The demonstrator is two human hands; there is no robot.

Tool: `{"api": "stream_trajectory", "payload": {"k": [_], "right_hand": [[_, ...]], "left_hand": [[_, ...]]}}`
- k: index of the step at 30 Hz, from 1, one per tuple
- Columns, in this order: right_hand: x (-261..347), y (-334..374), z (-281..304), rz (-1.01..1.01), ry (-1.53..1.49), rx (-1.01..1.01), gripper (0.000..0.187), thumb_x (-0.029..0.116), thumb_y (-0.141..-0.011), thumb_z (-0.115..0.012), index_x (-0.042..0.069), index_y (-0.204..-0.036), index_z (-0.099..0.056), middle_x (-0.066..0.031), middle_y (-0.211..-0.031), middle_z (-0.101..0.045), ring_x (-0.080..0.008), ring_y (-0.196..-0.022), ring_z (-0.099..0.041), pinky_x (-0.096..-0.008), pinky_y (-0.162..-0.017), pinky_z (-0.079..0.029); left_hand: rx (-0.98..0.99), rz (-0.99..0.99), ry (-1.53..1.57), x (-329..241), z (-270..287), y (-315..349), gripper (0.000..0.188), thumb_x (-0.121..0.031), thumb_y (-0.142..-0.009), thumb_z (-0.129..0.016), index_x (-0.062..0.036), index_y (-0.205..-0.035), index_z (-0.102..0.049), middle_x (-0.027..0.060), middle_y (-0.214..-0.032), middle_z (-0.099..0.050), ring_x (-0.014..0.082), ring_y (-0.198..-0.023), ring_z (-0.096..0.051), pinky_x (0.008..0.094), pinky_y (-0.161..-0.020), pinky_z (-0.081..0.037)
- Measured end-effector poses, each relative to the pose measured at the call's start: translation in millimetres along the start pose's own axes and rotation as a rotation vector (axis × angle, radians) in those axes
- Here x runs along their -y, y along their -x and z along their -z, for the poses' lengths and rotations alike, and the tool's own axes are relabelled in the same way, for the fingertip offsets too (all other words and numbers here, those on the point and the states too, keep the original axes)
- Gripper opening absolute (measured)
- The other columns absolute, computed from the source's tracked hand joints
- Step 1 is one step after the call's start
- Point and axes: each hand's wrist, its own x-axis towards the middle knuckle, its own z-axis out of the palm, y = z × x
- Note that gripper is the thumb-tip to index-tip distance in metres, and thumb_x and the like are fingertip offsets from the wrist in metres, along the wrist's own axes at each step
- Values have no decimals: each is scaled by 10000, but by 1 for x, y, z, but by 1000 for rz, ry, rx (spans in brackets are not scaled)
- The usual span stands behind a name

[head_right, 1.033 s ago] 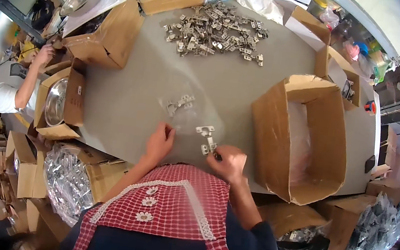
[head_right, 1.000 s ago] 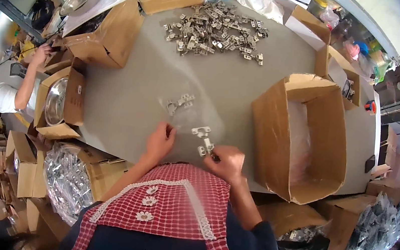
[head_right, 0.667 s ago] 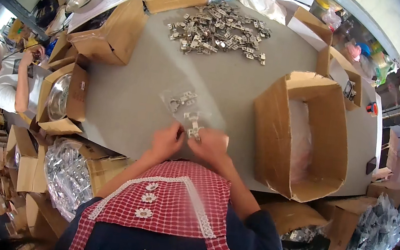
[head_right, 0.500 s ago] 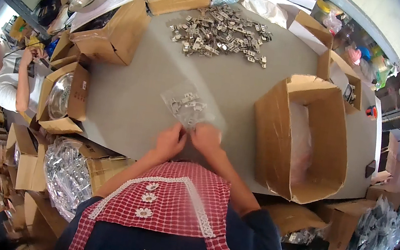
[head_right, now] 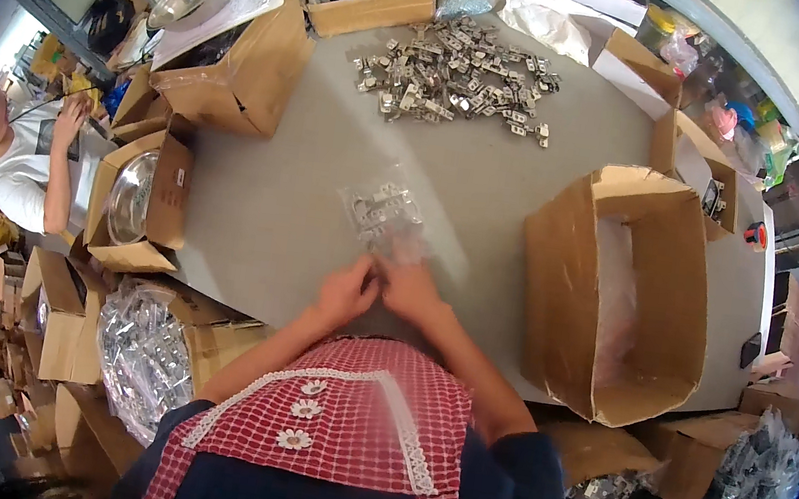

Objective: The person places metal hinges into a plastic bag by hand and then puts the bag into a cardboard box.

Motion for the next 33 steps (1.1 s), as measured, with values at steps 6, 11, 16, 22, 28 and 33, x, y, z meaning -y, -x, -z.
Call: {"api": "stream_trajectory", "payload": {"k": [6,11,16,22,28,33], "right_hand": [[-32,-72,6,120,69,-22,582,132,-756,-653,192,-1329,-572,-198,-1533,-297,-480,-1377,-301,-558,-1113,-289],[-14,-102,74,280,-90,435,165,83,-740,-619,70,-893,-679,-193,-981,-653,-341,-900,-642,-464,-777,-521],[-118,-141,110,-197,-8,-425,238,114,-758,-621,69,-991,-630,-178,-967,-630,-360,-914,-598,-487,-802,-482],[-220,-155,111,-810,357,-312,676,199,-770,-666,161,-1408,-445,-158,-1348,-498,-449,-1323,-349,-574,-1094,-274],[-133,-104,67,-567,264,-277,534,265,-802,-667,154,-1312,-558,-123,-1191,-603,-383,-1210,-465,-549,-981,-366],[-94,-51,55,-733,-907,-26,385,284,-881,-641,24,-1164,-639,-90,-910,-686,-203,-733,-655,-339,-572,-498]], "left_hand": [[-142,-22,-62,27,8,-46,157,-154,-866,-614,-63,-973,-543,164,-832,-645,380,-760,-633,456,-647,-497],[-162,119,-31,53,23,-61,123,-160,-883,-582,-47,-912,-543,188,-812,-623,388,-742,-608,464,-666,-484],[-145,94,-94,62,18,-61,158,-182,-886,-597,-43,-940,-547,187,-839,-628,380,-765,-618,471,-678,-485],[-147,153,-92,52,20,-63,204,-226,-896,-597,-52,-995,-563,183,-895,-647,372,-813,-638,465,-698,-498],[-179,213,-41,40,30,-55,184,-205,-904,-612,-52,-989,-555,145,-854,-656,330,-796,-649,426,-690,-506],[-158,259,106,54,22,-50,234,-279,-902,-600,-76,-1012,-565,148,-870,-666,355,-818,-655,458,-720,-510]]}}
